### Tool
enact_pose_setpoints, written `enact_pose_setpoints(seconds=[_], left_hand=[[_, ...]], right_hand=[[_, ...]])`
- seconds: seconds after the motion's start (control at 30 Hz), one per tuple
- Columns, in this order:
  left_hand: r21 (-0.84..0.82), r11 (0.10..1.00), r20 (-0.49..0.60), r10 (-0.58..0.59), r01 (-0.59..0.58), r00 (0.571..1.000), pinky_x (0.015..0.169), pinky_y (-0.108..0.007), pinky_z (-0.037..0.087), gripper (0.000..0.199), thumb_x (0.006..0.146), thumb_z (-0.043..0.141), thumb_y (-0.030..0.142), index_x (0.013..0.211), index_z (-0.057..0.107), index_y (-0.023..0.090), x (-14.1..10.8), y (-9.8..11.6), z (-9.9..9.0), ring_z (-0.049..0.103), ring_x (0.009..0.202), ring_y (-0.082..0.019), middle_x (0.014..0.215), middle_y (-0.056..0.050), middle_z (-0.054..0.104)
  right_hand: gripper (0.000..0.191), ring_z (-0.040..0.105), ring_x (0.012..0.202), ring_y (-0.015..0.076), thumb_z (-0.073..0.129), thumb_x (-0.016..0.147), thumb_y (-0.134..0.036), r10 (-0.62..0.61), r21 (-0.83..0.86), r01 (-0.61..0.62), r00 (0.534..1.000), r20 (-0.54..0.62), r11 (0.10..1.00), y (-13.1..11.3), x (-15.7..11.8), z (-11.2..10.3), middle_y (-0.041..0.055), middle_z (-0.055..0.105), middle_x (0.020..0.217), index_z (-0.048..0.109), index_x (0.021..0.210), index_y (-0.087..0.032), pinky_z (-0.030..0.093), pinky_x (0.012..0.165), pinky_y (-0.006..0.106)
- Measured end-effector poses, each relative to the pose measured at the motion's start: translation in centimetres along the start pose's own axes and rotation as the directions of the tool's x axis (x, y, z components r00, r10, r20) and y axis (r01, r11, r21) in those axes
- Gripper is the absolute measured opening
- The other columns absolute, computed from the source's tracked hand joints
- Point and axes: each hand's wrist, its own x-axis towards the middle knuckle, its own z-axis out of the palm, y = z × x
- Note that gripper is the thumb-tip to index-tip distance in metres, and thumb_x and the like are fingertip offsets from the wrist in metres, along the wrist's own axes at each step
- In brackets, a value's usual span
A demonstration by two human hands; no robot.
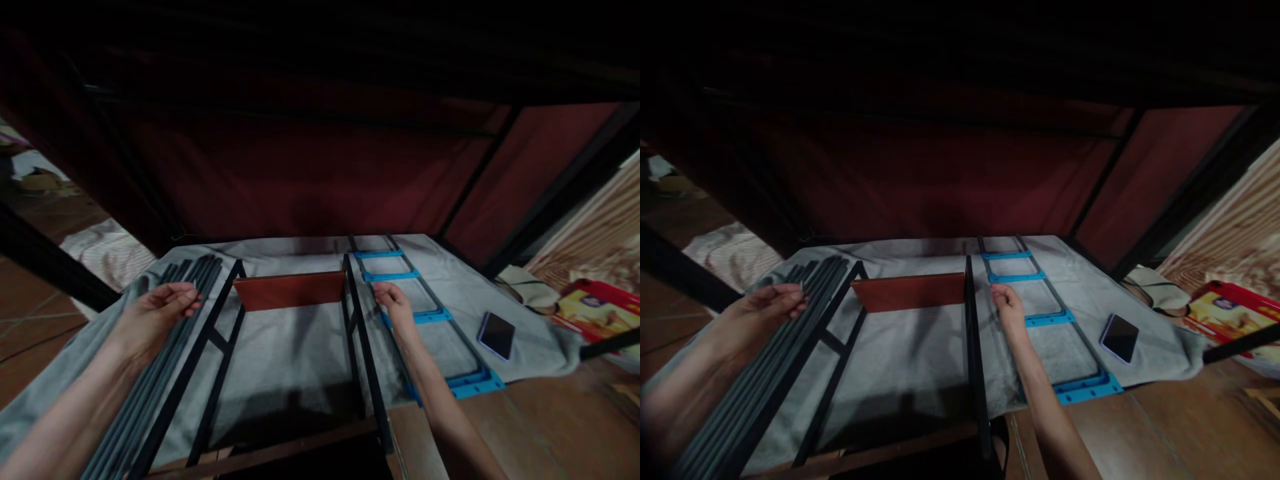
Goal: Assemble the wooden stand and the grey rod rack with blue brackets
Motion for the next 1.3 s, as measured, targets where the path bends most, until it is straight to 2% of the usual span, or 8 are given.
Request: enact_pose_setpoints(seconds=[0.17, 0.37, 0.5, 0.6, 0.7, 0.83, 1.03, 1.3], left_hand=[[-0.079, 0.997, 0.355, 0.008, 0.021, 0.935, 0.059, -0.024, 0.052, 0.037, 0.062, 0.083, 0.036, 0.086, 0.064, 0.016, -2.8, 5.7, 13.6, 0.063, 0.065, -0.013, 0.073, -0.002, 0.068], [-0.093, 0.994, 0.579, 0.105, -0.063, 0.808, 0.06, -0.024, 0.051, 0.028, 0.068, 0.073, 0.037, 0.076, 0.054, 0.018, -5.8, 3.3, 25.0, 0.059, 0.061, -0.011, 0.07, 0.001, 0.062], [-0.071, 0.984, 0.608, 0.173, -0.164, 0.775, 0.064, -0.026, 0.052, 0.022, 0.074, 0.069, 0.034, 0.081, 0.055, 0.019, -5.3, 1.7, 27.0, 0.063, 0.068, -0.013, 0.079, -0.001, 0.065], [0.123, 0.888, 0.556, 0.307, -0.442, 0.772, 0.078, -0.032, 0.053, 0.014, 0.083, 0.06, 0.03, 0.093, 0.062, 0.02, -2.7, 0.9, 27.2, 0.066, 0.084, -0.018, 0.091, -0.004, 0.068], [0.347, 0.678, 0.52, 0.436, -0.648, 0.735, 0.096, -0.039, 0.048, 0.024, 0.085, 0.055, 0.021, 0.108, 0.063, 0.019, 1.0, -0.3, 27.6, 0.063, 0.105, -0.024, 0.108, -0.009, 0.068], [0.488, 0.511, 0.631, 0.354, -0.708, 0.691, 0.104, -0.044, 0.044, 0.05, 0.083, 0.056, 0.014, 0.133, 0.054, 0.012, 5.3, -2.2, 29.2, 0.059, 0.119, -0.029, 0.128, -0.017, 0.062], [0.376, 0.553, 0.793, 0.222, -0.743, 0.567, 0.102, -0.034, 0.047, 0.063, 0.084, 0.052, 0.008, 0.145, 0.048, 0.021, 8.1, -3.4, 31.8, 0.064, 0.114, -0.022, 0.129, -0.009, 0.066], [0.408, 0.611, 0.745, 0.206, -0.678, 0.634, 0.09, -0.03, 0.051, 0.051, 0.085, 0.056, 0.016, 0.134, 0.061, 0.025, 8.5, -3.3, 32.1, 0.069, 0.101, -0.022, 0.112, -0.005, 0.074]], right_hand=[[0.033, 0.065, 0.087, 0.0183, 0.065, 0.083, -0.049, -0.064, 0.103, 0.037, 0.961, 0.27, 0.994, -5.5, -4.5, 3.8, 0.0061, 0.073, 0.101, 0.073, 0.102, -0.023, 0.054, 0.073, 0.03], [0.033, 0.065, 0.082, 0.0166, 0.066, 0.085, -0.051, 0.031, 0.253, -0.103, 0.962, 0.273, 0.962, -5.4, -7.1, 6.0, 0.004, 0.071, 0.098, 0.075, 0.099, -0.023, 0.056, 0.072, 0.029], [0.031, 0.067, 0.082, 0.0175, 0.069, 0.082, -0.05, 0.086, 0.373, -0.145, 0.982, 0.17, 0.916, -3.3, -5.5, 4.5, 0.0039, 0.071, 0.093, 0.074, 0.093, -0.022, 0.058, 0.074, 0.031], [0.036, 0.065, 0.068, 0.0153, 0.069, 0.079, -0.053, 0.104, 0.409, -0.13, 0.991, 0.086, 0.903, -1.1, -2.5, 3.0, 0.0042, 0.071, 0.087, 0.072, 0.092, -0.02, 0.057, 0.059, 0.028], [0.035, 0.058, 0.056, 0.0119, 0.072, 0.073, -0.05, 0.142, 0.287, -0.14, 0.99, 0.014, 0.948, 1.7, 1.3, 2.3, 0.0038, 0.069, 0.08, 0.072, 0.088, -0.018, 0.054, 0.051, 0.026], [0.023, 0.06, 0.06, 0.0126, 0.061, 0.083, -0.035, 0.102, -0.045, -0.1, 0.994, 0.045, 0.994, 4.6, 5.2, 2.9, 0.0047, 0.072, 0.089, 0.075, 0.092, -0.019, 0.057, 0.058, 0.028], [0.032, 0.067, 0.075, 0.0157, 0.048, 0.092, -0.012, -0.058, -0.526, 0.172, 0.972, 0.226, 0.833, 5.0, 7.5, 4.3, 0.0067, 0.073, 0.097, 0.077, 0.099, -0.021, 0.052, 0.075, 0.025], [0.033, 0.063, 0.084, 0.0182, 0.047, 0.094, -0.011, -0.189, -0.524, 0.353, 0.921, 0.341, 0.775, 4.9, 8.3, 4.4, 0.0052, 0.068, 0.088, 0.077, 0.097, -0.024, 0.047, 0.081, 0.026]])
